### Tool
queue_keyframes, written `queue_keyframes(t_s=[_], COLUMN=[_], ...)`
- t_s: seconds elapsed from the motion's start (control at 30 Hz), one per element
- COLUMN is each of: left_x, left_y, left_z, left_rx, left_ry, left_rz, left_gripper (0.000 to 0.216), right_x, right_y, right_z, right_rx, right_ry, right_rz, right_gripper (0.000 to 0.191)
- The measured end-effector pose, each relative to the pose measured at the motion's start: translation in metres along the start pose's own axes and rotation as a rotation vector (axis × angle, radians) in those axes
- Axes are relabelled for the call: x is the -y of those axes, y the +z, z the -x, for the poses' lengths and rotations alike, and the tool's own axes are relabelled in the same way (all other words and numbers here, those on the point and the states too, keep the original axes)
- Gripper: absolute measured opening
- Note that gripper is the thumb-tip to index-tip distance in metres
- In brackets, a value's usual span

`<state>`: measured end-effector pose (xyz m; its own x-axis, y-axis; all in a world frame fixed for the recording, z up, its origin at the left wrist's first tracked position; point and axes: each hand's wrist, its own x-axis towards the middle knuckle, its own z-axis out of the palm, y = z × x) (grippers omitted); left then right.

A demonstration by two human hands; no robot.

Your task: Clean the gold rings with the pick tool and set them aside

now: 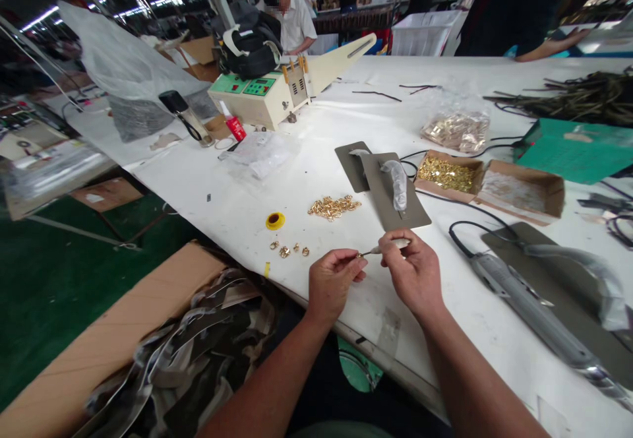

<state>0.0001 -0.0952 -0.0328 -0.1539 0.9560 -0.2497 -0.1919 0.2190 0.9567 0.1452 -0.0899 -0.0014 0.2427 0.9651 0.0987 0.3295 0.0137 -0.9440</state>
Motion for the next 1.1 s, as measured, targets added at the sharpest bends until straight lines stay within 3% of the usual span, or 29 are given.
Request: queue_keyframes(t_s=[0.27, 0.47, 0.57, 0.73, 0.83, 0.93, 1.1], left_x=[0.006, 0.005, 0.004, 0.007, 0.01, 0.011, 0.006], left_y=[0.0, 0.001, 0.001, 0.002, 0.001, -0.003, -0.021], left_z=[-0.002, 0.002, 0.004, 0.005, 0.002, 0.002, 0.018], left_rx=[0.035, 0.055, 0.043, 0.048, 0.044, 0.028, -0.002], left_ry=[0.032, 0.08, 0.094, 0.093, 0.093, 0.103, 0.193], left_rz=[-0.045, -0.13, -0.168, -0.187, -0.196, -0.224, -0.342], left_gripper=[0.027, 0.018, 0.016, 0.017, 0.019, 0.023, 0.014], right_x=[-0.002, -0.003, -0.005, -0.011, -0.01, -0.008, -0.008], right_y=[-0.001, -0.004, -0.005, -0.006, -0.01, -0.015, -0.01], right_z=[-0.001, -0.002, -0.004, -0.008, -0.009, -0.008, -0.005], right_rx=[0.037, 0.193, 0.202, 0.062, 0.196, 0.316, 0.312], right_ry=[-0.124, -0.197, -0.159, -0.045, -0.097, -0.149, -0.037], right_rz=[0.116, 0.086, 0.104, 0.097, 0.0, -0.032, -0.027], right_gripper=[0.021, 0.019, 0.025, 0.043, 0.03, 0.029, 0.037])
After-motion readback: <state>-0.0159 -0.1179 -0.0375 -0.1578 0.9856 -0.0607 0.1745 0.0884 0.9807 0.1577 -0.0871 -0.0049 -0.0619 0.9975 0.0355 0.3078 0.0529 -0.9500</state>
